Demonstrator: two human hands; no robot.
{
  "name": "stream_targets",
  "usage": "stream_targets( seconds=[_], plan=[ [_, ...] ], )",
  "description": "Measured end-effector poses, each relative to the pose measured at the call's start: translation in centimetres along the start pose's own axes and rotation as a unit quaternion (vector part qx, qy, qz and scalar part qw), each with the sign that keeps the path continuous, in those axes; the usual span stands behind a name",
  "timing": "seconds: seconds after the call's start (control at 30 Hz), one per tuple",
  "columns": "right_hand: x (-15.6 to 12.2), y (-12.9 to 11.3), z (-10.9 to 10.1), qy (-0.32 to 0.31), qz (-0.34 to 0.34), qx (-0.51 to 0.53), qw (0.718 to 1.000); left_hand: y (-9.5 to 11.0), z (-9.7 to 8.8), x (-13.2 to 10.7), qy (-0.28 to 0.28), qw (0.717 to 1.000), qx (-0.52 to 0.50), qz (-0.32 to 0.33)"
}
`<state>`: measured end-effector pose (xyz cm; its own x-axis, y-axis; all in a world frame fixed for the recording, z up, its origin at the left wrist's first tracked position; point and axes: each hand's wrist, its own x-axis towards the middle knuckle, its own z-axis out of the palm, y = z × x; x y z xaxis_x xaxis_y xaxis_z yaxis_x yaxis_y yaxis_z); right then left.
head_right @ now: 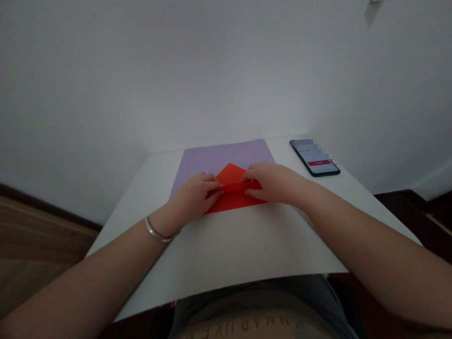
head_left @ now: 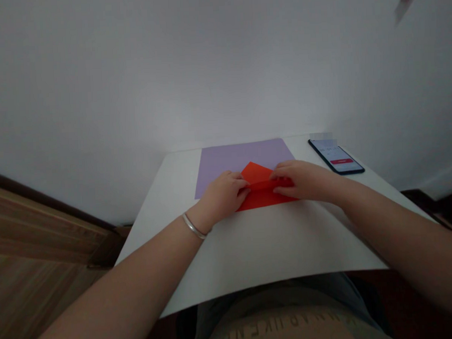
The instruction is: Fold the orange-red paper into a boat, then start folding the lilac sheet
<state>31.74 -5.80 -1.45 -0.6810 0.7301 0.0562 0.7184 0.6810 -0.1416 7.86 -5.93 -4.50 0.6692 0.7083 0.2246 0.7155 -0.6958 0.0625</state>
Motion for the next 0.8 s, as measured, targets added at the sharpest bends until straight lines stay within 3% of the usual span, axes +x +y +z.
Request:
stream_targets(
  seconds=[0.13,0.33,0.6,0.8],
  plan=[
    [2.2,-2.1,0.3,-0.045,-0.006,-0.017,0.999,0.0,0.1,0.0,0.009,1.000,-0.023,-0.003],
    [3.9,-1.7,0.9,-0.044,0.051,-0.036,0.997,-0.4,0.4,0.1,0.001,1.000,-0.012,-0.017],
    [4.2,-0.8,1.1,-0.070,0.094,0.031,0.993,-0.8,0.1,0.2,-0.029,0.997,-0.016,-0.068],
    [3.7,-1.2,1.0,-0.052,0.103,0.005,0.993,-0.6,-0.2,0.2,-0.039,0.992,-0.020,-0.116]
  ],
)
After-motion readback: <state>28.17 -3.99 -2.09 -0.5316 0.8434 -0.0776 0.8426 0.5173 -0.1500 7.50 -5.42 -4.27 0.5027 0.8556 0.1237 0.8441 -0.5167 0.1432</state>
